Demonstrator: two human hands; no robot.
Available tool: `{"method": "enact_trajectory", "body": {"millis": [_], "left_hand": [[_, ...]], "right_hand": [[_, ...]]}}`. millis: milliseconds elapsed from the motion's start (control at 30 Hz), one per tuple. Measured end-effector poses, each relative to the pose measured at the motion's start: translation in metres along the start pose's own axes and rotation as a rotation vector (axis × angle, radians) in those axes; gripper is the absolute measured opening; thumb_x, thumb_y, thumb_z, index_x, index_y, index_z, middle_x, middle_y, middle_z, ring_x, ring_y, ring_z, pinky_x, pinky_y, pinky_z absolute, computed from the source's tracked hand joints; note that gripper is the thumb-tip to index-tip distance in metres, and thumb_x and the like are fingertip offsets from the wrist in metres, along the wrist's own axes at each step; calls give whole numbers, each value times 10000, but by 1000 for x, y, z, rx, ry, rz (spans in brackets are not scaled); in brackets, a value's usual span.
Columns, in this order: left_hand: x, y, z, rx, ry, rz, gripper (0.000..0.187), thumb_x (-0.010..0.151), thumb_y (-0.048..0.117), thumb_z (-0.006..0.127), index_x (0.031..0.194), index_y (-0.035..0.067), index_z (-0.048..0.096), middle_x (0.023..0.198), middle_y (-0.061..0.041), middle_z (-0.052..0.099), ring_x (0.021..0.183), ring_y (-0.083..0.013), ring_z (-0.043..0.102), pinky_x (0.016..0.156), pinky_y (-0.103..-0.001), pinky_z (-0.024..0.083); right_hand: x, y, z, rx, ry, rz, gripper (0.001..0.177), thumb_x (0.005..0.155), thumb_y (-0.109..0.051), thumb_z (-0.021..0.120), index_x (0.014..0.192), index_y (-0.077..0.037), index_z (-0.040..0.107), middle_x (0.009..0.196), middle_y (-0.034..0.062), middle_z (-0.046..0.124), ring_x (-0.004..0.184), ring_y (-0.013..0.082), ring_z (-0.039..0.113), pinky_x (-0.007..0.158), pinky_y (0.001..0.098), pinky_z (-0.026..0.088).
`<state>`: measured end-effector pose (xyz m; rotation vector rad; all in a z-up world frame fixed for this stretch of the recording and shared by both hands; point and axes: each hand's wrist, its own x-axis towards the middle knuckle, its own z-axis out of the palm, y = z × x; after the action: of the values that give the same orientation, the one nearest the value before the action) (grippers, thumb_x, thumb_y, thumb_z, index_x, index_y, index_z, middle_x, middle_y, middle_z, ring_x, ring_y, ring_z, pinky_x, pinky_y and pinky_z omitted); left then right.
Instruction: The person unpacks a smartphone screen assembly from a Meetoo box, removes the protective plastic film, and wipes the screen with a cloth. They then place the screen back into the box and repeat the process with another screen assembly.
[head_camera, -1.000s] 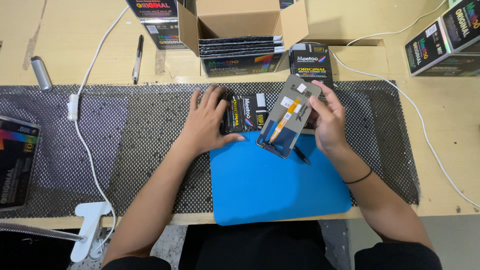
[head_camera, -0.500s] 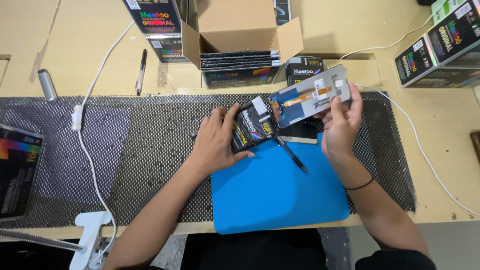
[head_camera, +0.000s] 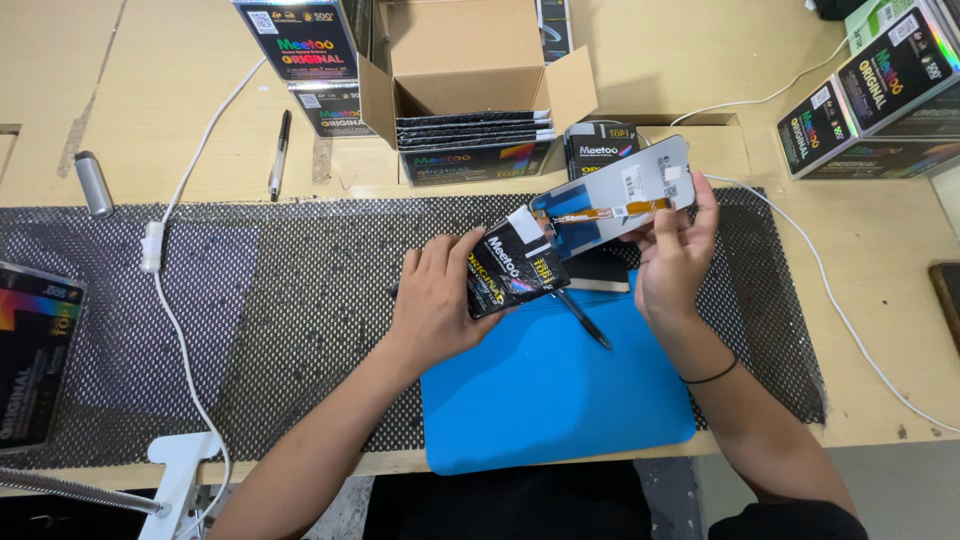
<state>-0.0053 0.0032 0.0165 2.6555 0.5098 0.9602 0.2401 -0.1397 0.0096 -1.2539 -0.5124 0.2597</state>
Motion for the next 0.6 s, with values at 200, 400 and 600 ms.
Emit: {"method": "enact_trajectory", "body": {"millis": [200,400,600], "left_hand": [[0,3,-2,17,14,-15,1077,592,407,944,1486,25,481,1133,-146,616,1018,-322,582,825,-416,419],[3,7,-9,30,-9,-4,991,626,320,927,1453,17,473,1144,-156,603,1031,-322,584,825,-408,407],[-3,9,-7,13,-23,-15,1128,622,406,938,1513,-35,403,1160,-219,587,1044,-385,568,827,-435,409]], "right_hand": [[-7,13,1,-39,-53,4,447,1136,-117,418,1562,-109,280,1161,154,573,930,239,720,742,298,675],[2,12,-7,34,15,-57,444,1159,-178,405,1567,-163,228,1229,136,564,952,237,726,769,290,678],[-7,4,2,30,-6,-27,444,1149,-134,394,1563,-150,236,1228,143,556,920,234,713,753,282,666]]}}
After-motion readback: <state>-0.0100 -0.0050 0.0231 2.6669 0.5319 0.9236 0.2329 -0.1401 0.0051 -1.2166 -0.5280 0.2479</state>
